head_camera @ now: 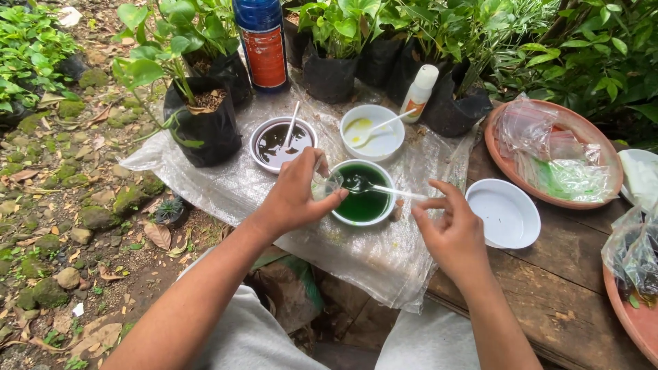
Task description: Mixing a green liquid in a bowl and transferring it into small plastic bags using a small scoop.
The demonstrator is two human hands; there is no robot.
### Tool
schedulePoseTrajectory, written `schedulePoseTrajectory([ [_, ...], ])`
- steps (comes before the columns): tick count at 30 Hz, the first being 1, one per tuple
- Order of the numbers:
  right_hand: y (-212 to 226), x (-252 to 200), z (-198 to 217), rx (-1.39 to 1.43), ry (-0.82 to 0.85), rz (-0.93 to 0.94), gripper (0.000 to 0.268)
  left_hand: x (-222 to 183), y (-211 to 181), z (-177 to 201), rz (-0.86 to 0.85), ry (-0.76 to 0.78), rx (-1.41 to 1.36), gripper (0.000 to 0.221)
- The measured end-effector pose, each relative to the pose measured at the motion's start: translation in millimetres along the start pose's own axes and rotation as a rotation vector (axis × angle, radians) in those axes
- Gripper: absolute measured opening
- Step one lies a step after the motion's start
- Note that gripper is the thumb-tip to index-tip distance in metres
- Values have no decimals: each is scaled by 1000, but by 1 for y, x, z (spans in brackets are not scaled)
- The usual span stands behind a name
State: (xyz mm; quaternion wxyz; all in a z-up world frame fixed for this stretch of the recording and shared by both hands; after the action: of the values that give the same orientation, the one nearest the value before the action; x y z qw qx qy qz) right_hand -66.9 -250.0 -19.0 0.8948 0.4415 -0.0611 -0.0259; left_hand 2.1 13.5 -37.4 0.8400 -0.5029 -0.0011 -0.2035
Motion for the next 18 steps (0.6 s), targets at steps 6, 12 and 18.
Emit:
schedulePoseTrajectory([
  [6,-100,-97,-15,-273,-359,511,15,-2,-3,4,37,47,90,40],
  [12,-205,-181,-19,-373,-114,419,6,-1,-1,9,26,55,42,41],
  [18,-255,-166,17,-892,-82,-142,102,1,-8,13,30,19,11,39],
])
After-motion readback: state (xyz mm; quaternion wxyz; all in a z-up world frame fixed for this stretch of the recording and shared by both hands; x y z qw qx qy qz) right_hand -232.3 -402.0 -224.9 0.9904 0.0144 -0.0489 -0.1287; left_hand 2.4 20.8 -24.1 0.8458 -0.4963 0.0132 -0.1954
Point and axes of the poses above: each hand's wrist, its own x-axis towards the middle knuckle, its own z-axis out of the back of the hand, y = z × x, the point moved 1 cm from there along x, towards the middle knuckle, and after that the axes turned 11 degrees about -x, right-handed, at the moved point
